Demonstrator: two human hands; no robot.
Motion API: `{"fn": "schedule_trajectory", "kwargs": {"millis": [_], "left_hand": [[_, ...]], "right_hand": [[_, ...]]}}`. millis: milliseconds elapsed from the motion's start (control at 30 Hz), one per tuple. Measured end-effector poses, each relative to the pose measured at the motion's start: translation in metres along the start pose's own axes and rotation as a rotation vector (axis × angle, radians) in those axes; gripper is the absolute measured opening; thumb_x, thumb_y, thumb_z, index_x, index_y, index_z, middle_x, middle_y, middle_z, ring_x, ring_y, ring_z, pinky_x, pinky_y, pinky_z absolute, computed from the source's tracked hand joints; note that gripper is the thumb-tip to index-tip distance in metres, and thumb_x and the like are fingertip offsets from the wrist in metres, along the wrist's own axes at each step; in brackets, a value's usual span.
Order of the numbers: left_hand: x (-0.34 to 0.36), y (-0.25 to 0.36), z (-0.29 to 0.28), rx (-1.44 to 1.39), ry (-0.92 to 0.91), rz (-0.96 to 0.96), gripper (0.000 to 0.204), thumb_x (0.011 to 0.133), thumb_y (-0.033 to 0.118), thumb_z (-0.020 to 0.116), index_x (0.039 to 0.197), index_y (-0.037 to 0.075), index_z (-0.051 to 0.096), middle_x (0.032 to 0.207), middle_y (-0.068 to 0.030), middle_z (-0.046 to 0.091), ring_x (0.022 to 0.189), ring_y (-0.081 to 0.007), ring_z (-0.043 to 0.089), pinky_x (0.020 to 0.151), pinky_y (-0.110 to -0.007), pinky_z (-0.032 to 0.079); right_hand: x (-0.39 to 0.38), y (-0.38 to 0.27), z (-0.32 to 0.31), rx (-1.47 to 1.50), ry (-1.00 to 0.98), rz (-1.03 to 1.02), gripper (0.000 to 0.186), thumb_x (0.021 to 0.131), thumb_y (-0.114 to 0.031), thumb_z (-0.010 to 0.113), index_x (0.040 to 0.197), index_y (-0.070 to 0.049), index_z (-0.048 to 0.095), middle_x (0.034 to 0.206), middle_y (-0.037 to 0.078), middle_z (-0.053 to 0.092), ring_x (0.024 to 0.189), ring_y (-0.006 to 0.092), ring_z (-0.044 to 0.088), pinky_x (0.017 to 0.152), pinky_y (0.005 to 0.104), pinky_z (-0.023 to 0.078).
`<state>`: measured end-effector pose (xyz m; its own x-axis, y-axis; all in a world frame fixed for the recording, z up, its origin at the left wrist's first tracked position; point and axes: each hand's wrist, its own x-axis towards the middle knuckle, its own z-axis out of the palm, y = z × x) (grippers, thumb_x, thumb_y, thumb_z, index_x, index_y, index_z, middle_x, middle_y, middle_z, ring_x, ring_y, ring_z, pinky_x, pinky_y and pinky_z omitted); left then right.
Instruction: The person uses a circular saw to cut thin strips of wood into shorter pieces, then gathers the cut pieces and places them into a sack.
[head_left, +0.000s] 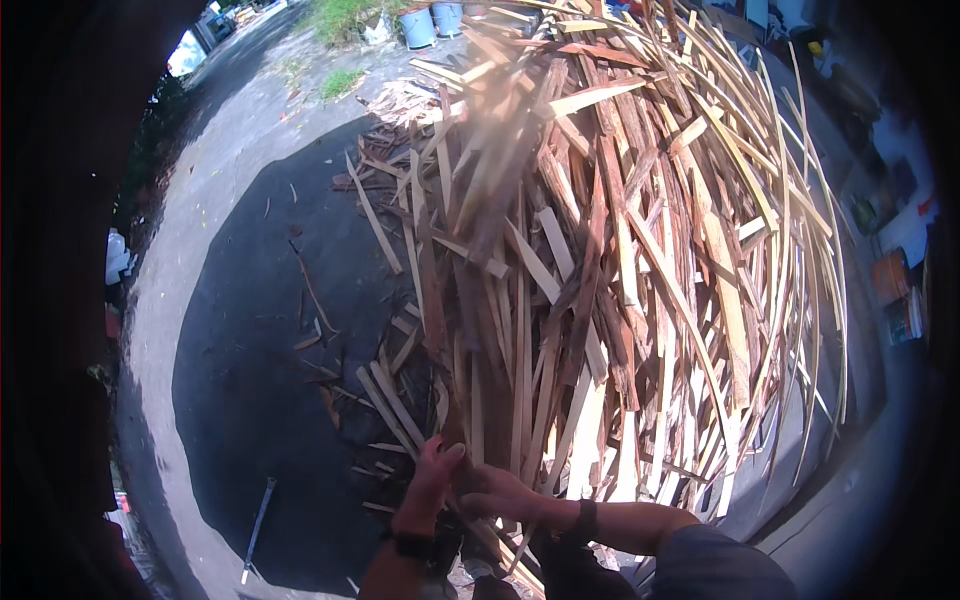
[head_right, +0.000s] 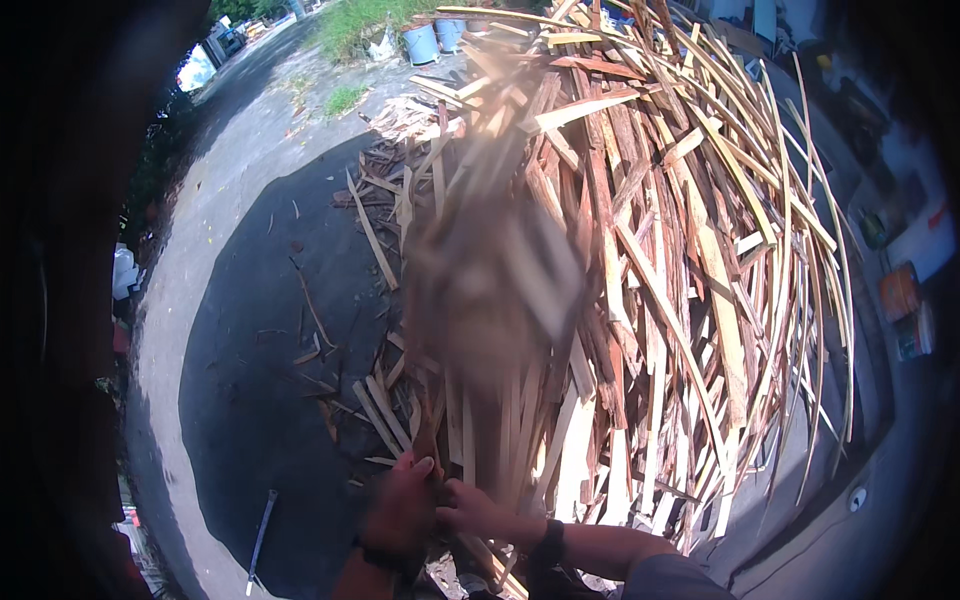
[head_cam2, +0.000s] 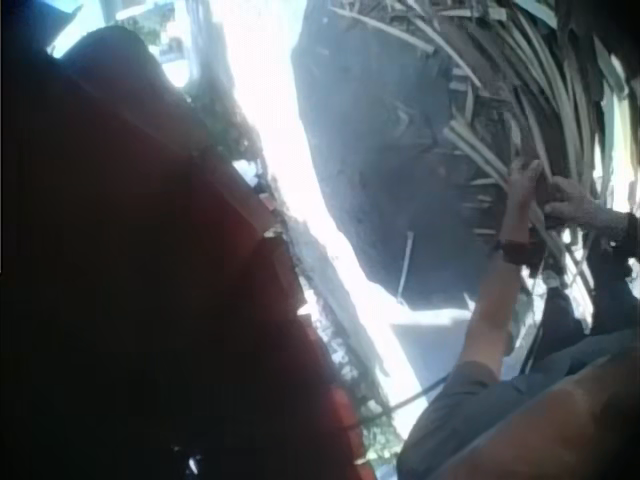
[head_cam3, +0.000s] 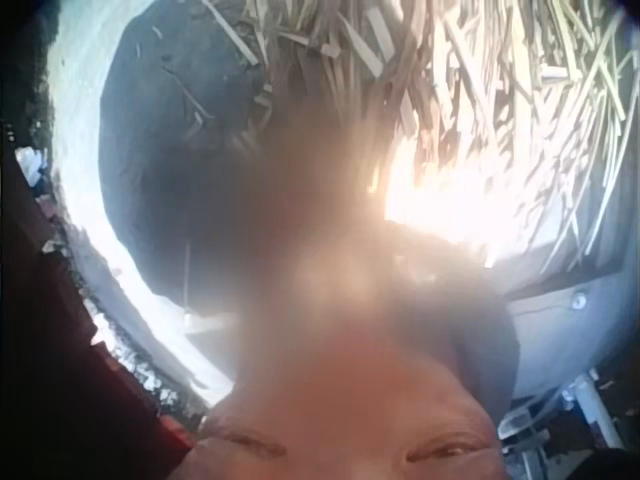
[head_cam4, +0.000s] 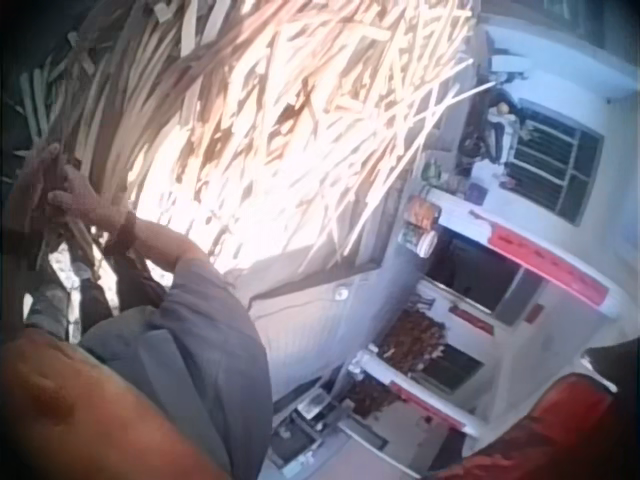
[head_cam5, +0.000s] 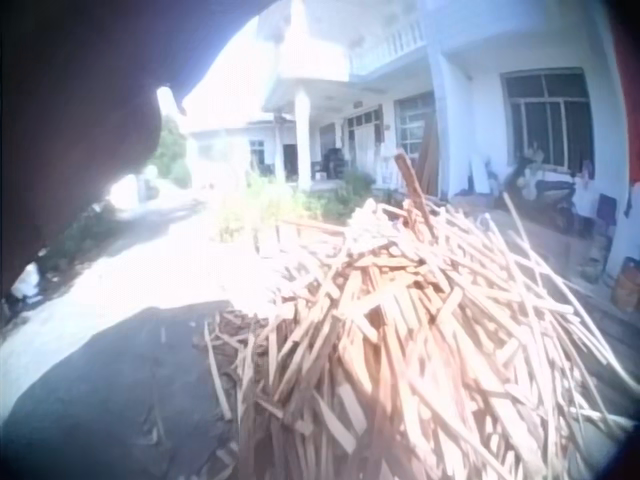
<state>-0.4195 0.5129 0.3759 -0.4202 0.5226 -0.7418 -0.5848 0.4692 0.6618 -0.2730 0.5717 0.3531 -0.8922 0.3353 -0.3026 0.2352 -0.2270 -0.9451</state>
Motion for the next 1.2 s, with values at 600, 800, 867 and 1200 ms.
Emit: {"fn": "schedule_trajectory", "kwargs": {"millis": [600, 800, 867, 1200], "left_hand": [[-0.022, -0.041, -0.015, 0.347, 0.024, -0.124, 0.046, 0.073, 0.007, 0.067, 0.113, -0.001, 0.047, 0.091, -0.0084, 0.060, 0.080, -0.0163, 0.058, 0.073, -0.029, 0.047], [-0.040, -0.025, 0.004, 0.317, 0.101, -0.198, 0.040, 0.072, 0.006, 0.069, 0.105, -0.001, 0.048, 0.083, -0.0068, 0.059, 0.070, -0.0142, 0.058, 0.064, -0.028, 0.048], [-0.037, -0.032, 0.007, 0.295, 0.105, -0.177, 0.040, 0.073, 0.006, 0.069, 0.105, -0.001, 0.048, 0.083, -0.0065, 0.058, 0.071, -0.0135, 0.058, 0.064, -0.028, 0.048], [-0.033, -0.053, 0.006, 0.156, -0.044, -0.089, 0.046, 0.073, 0.010, 0.069, 0.113, -0.002, 0.050, 0.094, -0.0086, 0.061, 0.084, -0.0158, 0.059, 0.076, -0.029, 0.047]], "right_hand": [[0.328, 0.028, -0.285, 0.252, 0.620, -0.070, 0.020, 0.087, -0.021, 0.058, 0.081, -0.010, 0.043, 0.066, -0.003, 0.038, 0.053, 0.0084, 0.040, 0.047, 0.0227, 0.035], [0.348, 0.007, -0.255, 0.663, 0.652, -0.094, 0.025, 0.089, -0.025, 0.055, 0.104, -0.007, 0.048, 0.088, 0.007, 0.061, 0.065, 0.0194, 0.057, 0.051, 0.0331, 0.045], [0.347, 0.000, -0.266, 0.623, 0.630, -0.123, 0.021, 0.088, -0.024, 0.056, 0.102, -0.010, 0.050, 0.086, 0.004, 0.061, 0.066, 0.0182, 0.058, 0.052, 0.0342, 0.045], [0.240, -0.029, -0.258, 0.248, 0.898, -0.207, 0.018, 0.087, -0.022, 0.052, 0.076, -0.007, 0.050, 0.060, 0.001, 0.049, 0.044, 0.0108, 0.045, 0.036, 0.0243, 0.036]]}}
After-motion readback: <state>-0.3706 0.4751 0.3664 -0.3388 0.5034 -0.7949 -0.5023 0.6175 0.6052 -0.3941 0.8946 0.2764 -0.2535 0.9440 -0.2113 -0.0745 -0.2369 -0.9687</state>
